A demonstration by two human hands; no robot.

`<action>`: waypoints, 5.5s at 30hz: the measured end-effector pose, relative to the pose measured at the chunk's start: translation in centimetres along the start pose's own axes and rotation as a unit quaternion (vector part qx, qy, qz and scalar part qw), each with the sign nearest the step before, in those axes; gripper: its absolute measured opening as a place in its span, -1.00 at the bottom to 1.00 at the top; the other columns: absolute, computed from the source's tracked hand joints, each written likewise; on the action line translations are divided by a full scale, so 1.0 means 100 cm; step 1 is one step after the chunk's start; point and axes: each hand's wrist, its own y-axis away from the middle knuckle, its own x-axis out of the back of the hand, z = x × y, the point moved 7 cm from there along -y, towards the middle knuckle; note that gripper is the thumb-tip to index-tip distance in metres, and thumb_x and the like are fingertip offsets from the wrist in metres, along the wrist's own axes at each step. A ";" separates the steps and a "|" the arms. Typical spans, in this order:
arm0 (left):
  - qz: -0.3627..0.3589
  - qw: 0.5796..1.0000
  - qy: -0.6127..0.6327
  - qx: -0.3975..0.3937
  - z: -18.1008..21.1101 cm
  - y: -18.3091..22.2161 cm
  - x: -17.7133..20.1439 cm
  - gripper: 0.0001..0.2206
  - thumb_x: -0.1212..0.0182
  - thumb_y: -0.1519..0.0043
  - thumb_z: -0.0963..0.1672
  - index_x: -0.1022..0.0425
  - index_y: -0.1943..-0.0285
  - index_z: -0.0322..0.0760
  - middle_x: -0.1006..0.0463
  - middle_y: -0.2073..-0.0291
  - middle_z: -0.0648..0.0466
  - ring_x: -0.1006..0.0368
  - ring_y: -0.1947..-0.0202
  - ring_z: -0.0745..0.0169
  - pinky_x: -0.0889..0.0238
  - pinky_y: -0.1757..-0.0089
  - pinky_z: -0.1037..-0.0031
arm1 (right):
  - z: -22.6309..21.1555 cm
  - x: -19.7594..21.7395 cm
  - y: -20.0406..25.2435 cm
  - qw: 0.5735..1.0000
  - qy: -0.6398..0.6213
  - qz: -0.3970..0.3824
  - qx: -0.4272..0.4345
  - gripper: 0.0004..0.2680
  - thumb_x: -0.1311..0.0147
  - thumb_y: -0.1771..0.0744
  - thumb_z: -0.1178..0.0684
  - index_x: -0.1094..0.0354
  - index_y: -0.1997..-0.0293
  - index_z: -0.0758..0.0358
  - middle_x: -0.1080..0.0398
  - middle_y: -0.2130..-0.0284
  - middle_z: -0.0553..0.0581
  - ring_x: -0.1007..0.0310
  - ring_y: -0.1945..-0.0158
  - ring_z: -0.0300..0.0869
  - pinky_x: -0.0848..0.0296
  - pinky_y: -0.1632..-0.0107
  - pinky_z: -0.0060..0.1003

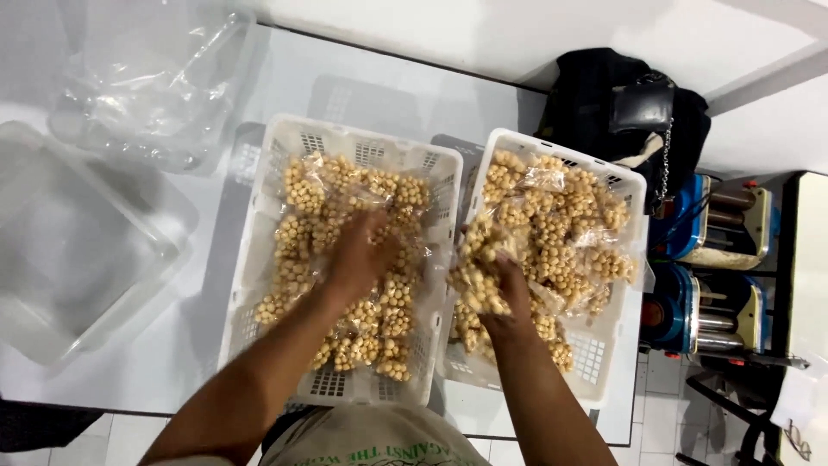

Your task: Sorting and organizing small plastic bags of snacks between two white crates on a table.

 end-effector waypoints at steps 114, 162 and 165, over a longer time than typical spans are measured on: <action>0.091 0.915 -0.321 -0.226 -0.111 0.024 0.046 -0.24 -0.51 -0.34 0.07 -0.44 -0.72 -0.25 -0.44 -0.62 -0.27 -0.23 -0.68 -0.56 -0.13 -0.48 -0.33 | 0.082 -0.094 -0.150 0.793 0.565 -0.067 0.217 -0.63 -0.10 -0.47 0.01 -0.44 -0.52 0.13 -0.30 -0.61 0.41 -0.51 -0.45 0.54 -0.55 -0.41 0.42; -0.170 0.956 -0.146 -0.190 0.065 0.262 -0.167 -0.71 -0.15 -0.63 -0.10 -0.66 -0.43 -0.25 -0.64 -0.42 -0.10 -0.52 -0.49 -0.23 -0.41 -0.34 -0.09 | 0.050 0.266 0.024 0.408 0.885 0.067 0.216 -0.10 -0.66 -0.19 -0.36 -0.16 -0.70 -0.01 -0.21 -0.49 0.34 -0.55 -0.29 0.43 -0.86 0.10 0.31; -0.185 0.956 -0.143 -0.176 0.067 0.259 -0.171 -0.69 -0.13 -0.63 -0.10 -0.65 -0.47 -0.22 -0.63 -0.44 -0.09 -0.51 -0.51 -0.19 -0.38 -0.37 -0.07 | 0.054 0.285 0.001 0.414 0.876 0.080 0.235 -0.54 -0.44 -0.32 -0.07 -0.39 -0.38 0.03 -0.37 -0.21 0.22 -0.63 -0.09 0.28 -0.84 0.22 0.10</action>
